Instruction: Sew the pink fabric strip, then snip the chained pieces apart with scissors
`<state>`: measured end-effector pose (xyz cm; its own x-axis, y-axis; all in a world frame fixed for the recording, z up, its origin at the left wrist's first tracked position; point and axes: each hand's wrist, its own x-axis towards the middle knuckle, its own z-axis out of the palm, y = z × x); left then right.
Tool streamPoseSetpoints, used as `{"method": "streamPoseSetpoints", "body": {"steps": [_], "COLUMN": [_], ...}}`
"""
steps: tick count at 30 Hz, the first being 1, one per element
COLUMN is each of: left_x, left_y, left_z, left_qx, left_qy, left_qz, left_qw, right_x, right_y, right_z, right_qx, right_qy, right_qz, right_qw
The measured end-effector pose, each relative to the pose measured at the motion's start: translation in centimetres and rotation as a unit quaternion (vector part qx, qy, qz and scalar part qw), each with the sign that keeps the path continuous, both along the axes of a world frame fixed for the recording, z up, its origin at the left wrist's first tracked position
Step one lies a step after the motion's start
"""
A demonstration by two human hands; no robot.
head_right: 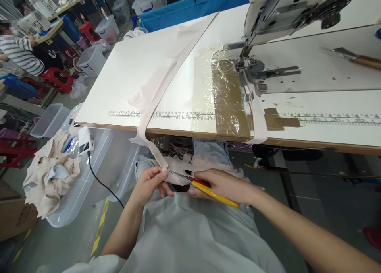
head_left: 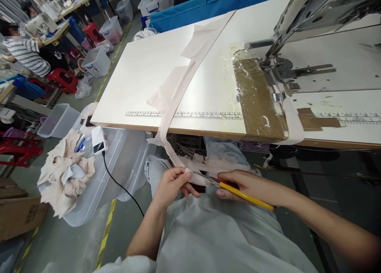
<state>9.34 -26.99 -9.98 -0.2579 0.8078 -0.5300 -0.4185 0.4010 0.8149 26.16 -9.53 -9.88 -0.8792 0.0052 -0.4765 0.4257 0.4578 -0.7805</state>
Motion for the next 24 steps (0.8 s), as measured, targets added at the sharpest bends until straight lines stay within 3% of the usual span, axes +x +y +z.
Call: {"method": "streamPoseSetpoints", "body": {"steps": [4, 7, 16, 24], "left_x": [-0.09, -0.06, 0.21, 0.38], "left_y": [0.1, 0.12, -0.25, -0.08], "left_z": [-0.33, -0.53, -0.84, -0.35], "left_qx": [-0.017, -0.022, -0.022, -0.014], "left_qy": [-0.008, -0.009, -0.013, -0.017], "left_qz": [0.003, 0.004, 0.003, -0.012], "left_qw": [1.0, 1.0, 1.0, 1.0], "right_x": [-0.08, -0.16, 0.09, -0.45], "right_y": [-0.51, -0.76, -0.63, -0.97], "right_z": [0.06, 0.27, -0.54, 0.14], "right_qx": [0.14, 0.186, 0.189, 0.209], "right_qy": [0.034, 0.048, 0.036, 0.073], "right_qz": [-0.009, -0.017, -0.008, -0.011], "right_qw": [0.989, 0.981, 0.981, 0.975]}}
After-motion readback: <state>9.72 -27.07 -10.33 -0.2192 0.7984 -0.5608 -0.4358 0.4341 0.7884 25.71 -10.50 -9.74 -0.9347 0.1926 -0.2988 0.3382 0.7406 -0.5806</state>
